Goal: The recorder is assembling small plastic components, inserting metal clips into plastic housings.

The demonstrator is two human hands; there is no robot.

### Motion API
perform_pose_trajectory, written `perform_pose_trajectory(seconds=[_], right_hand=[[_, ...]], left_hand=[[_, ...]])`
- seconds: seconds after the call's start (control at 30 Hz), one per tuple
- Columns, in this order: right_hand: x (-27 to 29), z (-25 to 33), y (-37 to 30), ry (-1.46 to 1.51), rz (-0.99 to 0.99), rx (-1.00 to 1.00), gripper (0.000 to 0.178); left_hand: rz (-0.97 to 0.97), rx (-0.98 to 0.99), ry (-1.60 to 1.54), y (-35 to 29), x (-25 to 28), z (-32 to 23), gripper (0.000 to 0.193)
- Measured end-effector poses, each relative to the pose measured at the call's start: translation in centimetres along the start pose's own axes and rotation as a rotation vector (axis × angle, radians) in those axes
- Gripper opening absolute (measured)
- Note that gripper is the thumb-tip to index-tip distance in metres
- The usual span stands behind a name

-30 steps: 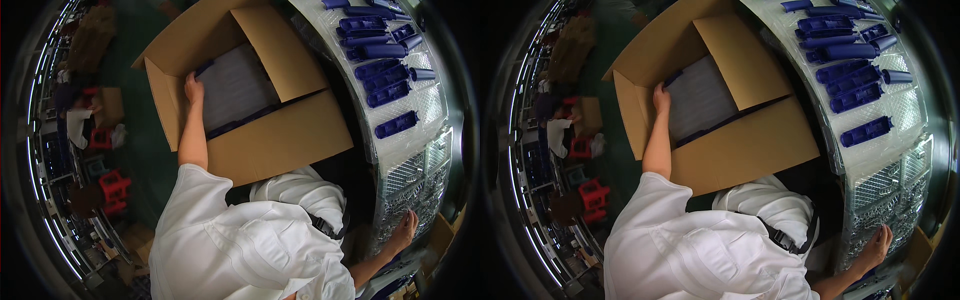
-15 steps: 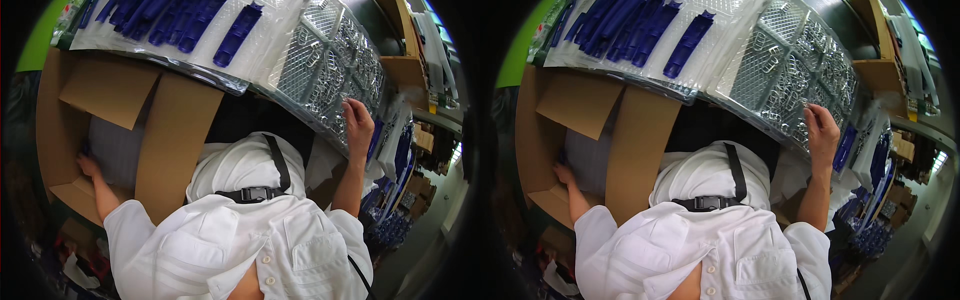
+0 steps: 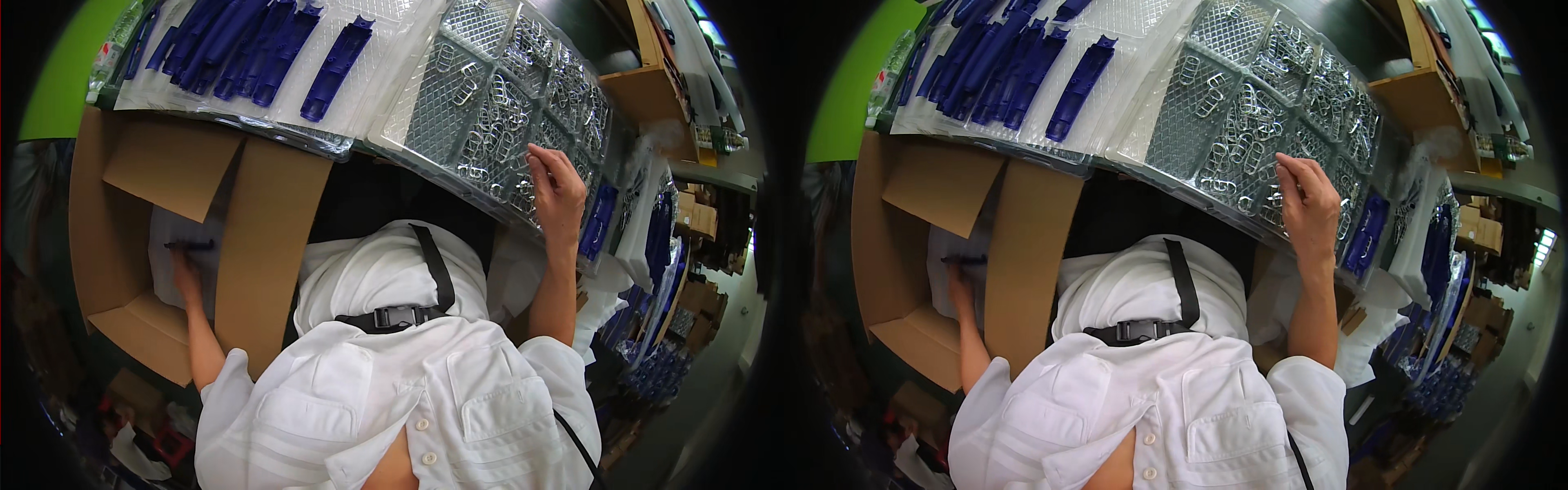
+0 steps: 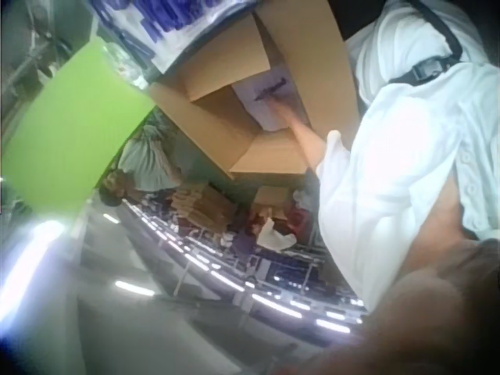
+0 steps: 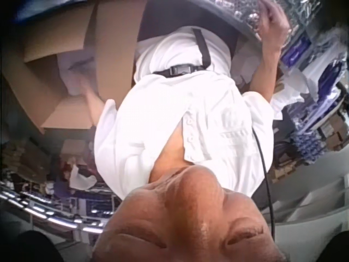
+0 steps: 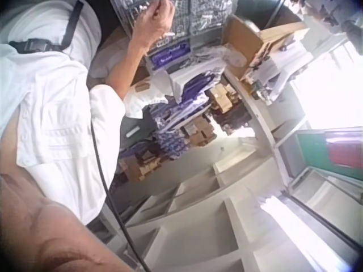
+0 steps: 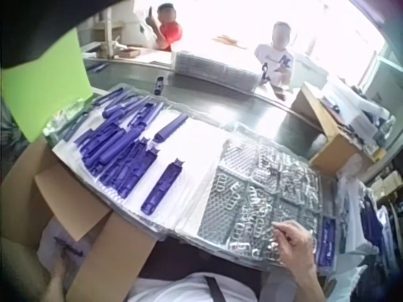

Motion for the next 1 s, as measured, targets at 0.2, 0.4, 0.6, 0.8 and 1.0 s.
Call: perform_pose_trajectory(seconds=[0.2, 0.4, 0.6, 0.8, 1.0], right_hand=[[0.1, -2.5, -1.9, 0.247, -0.207, -0.275, 0.017], [-0.5, 2.9, -0.1, -0.295, -0.031, 0.150, 0.014], [-1.5, 4.2, 0.7, -0.483, 0.143, 0.310, 0.006], [-2.3, 3.5, 1.1, -0.423, 0.243, 0.290, 0.018], [0.6, 3.2, 1.8, 0.026, 0.082, 0.202, 0.042]], left_hand=[[-0.015, 0.782, -0.123, 4.3, -3.2, 4.9, 0.063], [0.054, 1.074, -0.360, 5.1, -7.4, 13.0, 0.070], [-0.029, 1.111, -1.495, 3.1, -6.6, 8.1, 0.047], [0.108, 0.678, -2.138, -0.9, 8.9, -7.2, 0.044], [0.852, 0.338, -2.657, -2.7, 17.9, -31.8, 0.063]])
Point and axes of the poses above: each hand's wrist, its own y-axis towards the middle knuckle, its own x-axis out of the back of the hand, z = x × y, the point moved 10 cm from there along y, towards the middle knuckle, and after that the axes turned 11 degrees about x, right-handed, at the moved point
